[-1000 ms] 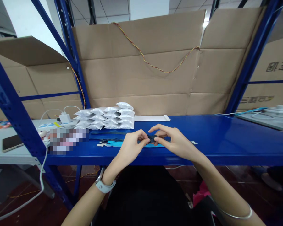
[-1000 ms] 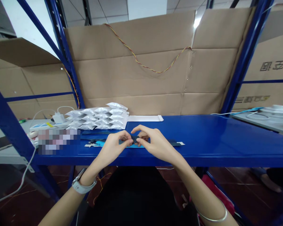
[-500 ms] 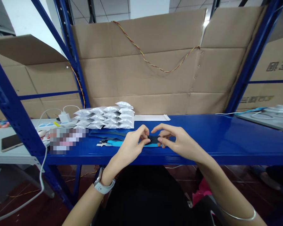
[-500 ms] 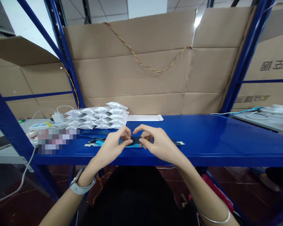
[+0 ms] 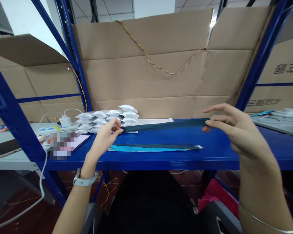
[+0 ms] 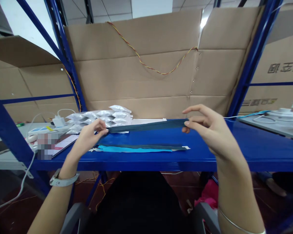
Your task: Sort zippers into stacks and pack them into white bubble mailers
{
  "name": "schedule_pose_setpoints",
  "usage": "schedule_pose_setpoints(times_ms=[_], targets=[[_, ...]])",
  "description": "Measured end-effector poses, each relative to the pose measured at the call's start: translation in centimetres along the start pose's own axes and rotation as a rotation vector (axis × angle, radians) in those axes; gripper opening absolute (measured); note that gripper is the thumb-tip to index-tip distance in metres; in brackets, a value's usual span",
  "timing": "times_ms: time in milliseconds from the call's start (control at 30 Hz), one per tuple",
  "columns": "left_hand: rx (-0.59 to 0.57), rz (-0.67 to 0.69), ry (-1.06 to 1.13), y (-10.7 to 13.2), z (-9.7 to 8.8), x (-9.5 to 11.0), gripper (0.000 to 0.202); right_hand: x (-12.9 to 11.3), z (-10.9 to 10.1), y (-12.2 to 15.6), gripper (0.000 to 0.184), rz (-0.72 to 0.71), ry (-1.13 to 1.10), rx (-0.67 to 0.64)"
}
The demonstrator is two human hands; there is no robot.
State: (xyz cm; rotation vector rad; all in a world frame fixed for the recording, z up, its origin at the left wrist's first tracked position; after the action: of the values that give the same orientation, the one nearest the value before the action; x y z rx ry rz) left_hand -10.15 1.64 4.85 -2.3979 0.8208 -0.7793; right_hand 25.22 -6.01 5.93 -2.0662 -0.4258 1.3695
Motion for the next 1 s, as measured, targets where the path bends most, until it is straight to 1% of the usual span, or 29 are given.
schedule_pose_setpoints(times_ms=[133,200,233,300,400,567,667,700,767,867,1000], targets=[[0.045,-0.053,-0.056,0.7,-3.5,-2.2,0.012,1.7,-4.0,-0.2,0.029,0.008,-0.033,0.164],[0.069,-0.075,-0.080,1.3,-5.2,-2.8,0.013,2.3,-5.4,-0.3,0.028,0.005,-0.049,0.227],[0.080,-0.085,-0.093,1.6,-5.9,-2.9,0.014,2.6,-5.8,-0.3,0.028,0.007,-0.055,0.241],[0.092,-0.098,-0.121,2.0,-6.9,-3.2,0.015,2.9,-6.0,-0.5,0.029,0.012,-0.065,0.240],[0.108,-0.102,-0.149,2.4,-7.6,-3.6,0.015,3.0,-5.3,-0.8,0.028,0.018,-0.073,0.202],[0.083,-0.100,-0.161,2.9,-8.3,-3.9,0.019,3.5,-5.0,-0.9,0.028,0.021,-0.059,0.211],[0.032,-0.093,-0.156,3.0,-8.2,-3.7,0.020,4.2,-5.3,-0.9,0.025,0.042,0.027,0.189],[-0.005,-0.093,-0.161,2.9,-7.8,-3.6,0.021,4.7,-5.3,-1.0,0.025,0.063,0.064,0.160],[-0.117,-0.095,-0.176,2.6,-6.4,-3.7,0.020,6.2,-4.9,-1.4,0.027,0.134,0.125,0.035],[-0.311,-0.099,-0.188,2.3,-3.5,-4.1,0.019,8.9,-3.1,-1.6,0.029,0.220,0.196,-0.249],[-0.474,-0.139,-0.234,2.0,-0.2,-6.0,0.020,11.7,0.1,-0.7,0.030,0.270,0.337,-0.645]])
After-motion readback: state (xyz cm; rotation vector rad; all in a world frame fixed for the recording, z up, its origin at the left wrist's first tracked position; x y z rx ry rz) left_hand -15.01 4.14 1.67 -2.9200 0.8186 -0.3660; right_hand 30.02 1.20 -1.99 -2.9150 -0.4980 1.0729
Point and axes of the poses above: each hand's wrist, its own y-axis away from the middle knuckle, its own z-axis out of the palm, x = y × z, the point moved 9 cm from there along -y, towards the middle knuckle, and after that the axes turned 6 degrees about -x, right-handed, at the moved point
